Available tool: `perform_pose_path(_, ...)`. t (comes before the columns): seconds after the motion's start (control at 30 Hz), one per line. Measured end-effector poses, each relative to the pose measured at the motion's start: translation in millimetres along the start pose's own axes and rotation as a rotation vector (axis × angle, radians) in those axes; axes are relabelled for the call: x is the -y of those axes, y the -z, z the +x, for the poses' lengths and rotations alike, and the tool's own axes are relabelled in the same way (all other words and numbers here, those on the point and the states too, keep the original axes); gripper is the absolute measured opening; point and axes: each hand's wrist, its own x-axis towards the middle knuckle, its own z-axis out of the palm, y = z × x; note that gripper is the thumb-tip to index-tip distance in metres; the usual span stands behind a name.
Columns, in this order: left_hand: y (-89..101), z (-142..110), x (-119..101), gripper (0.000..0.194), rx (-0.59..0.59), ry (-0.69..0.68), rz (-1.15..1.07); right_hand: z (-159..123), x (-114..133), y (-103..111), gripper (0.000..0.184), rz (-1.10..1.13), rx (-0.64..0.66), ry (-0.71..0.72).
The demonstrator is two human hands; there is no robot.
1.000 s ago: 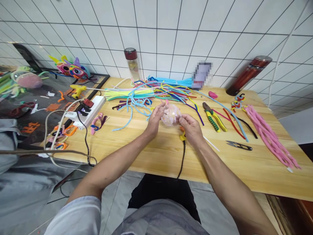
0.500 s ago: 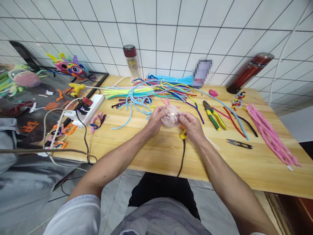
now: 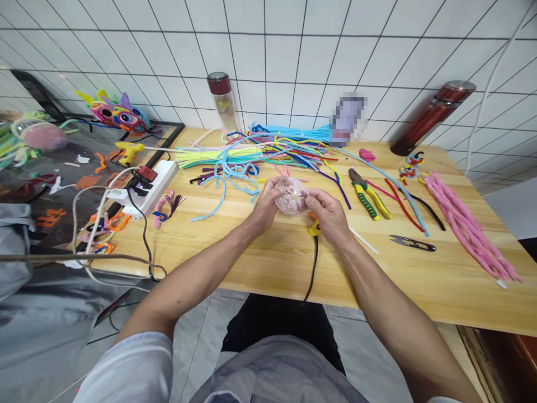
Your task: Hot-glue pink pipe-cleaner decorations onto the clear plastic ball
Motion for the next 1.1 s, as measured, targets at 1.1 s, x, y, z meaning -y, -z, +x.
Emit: perform_pose_path(1.1,-1.0,-2.8,-6.9,0.054,0.014,0.073,0.050,1.2,1.4,-7.3,0.065,0.250,-0.107,-0.142)
